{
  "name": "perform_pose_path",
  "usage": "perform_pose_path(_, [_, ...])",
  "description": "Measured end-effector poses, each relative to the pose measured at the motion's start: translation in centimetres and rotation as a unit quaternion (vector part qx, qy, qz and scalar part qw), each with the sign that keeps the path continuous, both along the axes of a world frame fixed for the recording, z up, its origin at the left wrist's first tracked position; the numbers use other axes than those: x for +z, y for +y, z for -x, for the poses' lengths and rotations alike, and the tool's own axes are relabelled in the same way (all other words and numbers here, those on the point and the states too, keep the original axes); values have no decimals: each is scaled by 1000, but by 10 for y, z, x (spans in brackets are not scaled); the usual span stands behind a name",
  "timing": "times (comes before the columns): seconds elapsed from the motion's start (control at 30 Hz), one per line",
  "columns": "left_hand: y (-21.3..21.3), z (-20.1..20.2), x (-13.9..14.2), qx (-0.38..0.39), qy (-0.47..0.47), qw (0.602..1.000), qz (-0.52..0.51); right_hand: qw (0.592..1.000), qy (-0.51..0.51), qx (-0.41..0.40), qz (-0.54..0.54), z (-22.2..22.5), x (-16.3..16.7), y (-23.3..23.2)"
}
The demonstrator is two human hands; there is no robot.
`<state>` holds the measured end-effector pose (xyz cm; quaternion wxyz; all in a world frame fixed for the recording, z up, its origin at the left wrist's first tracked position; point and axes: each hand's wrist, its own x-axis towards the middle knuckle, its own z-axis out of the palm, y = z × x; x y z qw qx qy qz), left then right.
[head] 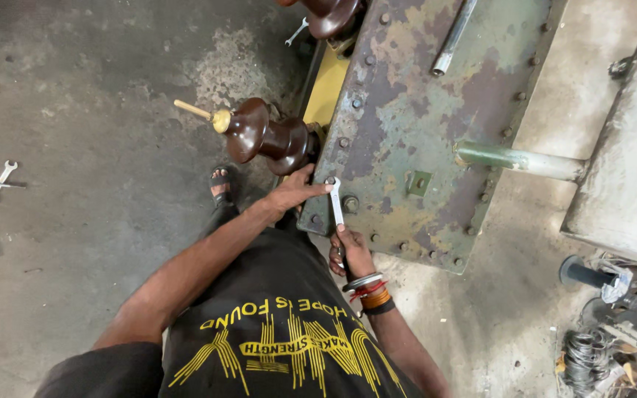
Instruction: The person uses two wrenches to tighten bolts on a metal plate attached to a large electrical component. The person repeatedly positions the wrenches on different bolts and turns them to secure the assembly.
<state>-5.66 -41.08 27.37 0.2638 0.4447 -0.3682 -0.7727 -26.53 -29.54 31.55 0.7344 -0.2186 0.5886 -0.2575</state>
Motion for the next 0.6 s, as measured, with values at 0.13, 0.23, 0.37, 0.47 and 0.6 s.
perform_pose_path(0.13, [0, 9, -12, 9, -45, 998, 32, 990, 41, -133, 32, -58, -19, 24])
perform_pose_path(0.23, [-3, 12, -21, 0, -14, 1000, 5, 971, -71, -228, 6, -103, -29, 28])
perform_pose_path(0.37, [-6, 7, -21, -22, -19, 1000, -8, 950, -109, -294, -2, -120, -28, 30])
perform_pose_path(0.47, [-7, 0, -16, -30, -14, 999, -18, 946, -111, -299, -58, -117, -28, 30])
perform_pose_path(0.6, [-4, -6, -20, -37, 14, 999, -2, 930, -64, -361, -38, -128, -33, 29])
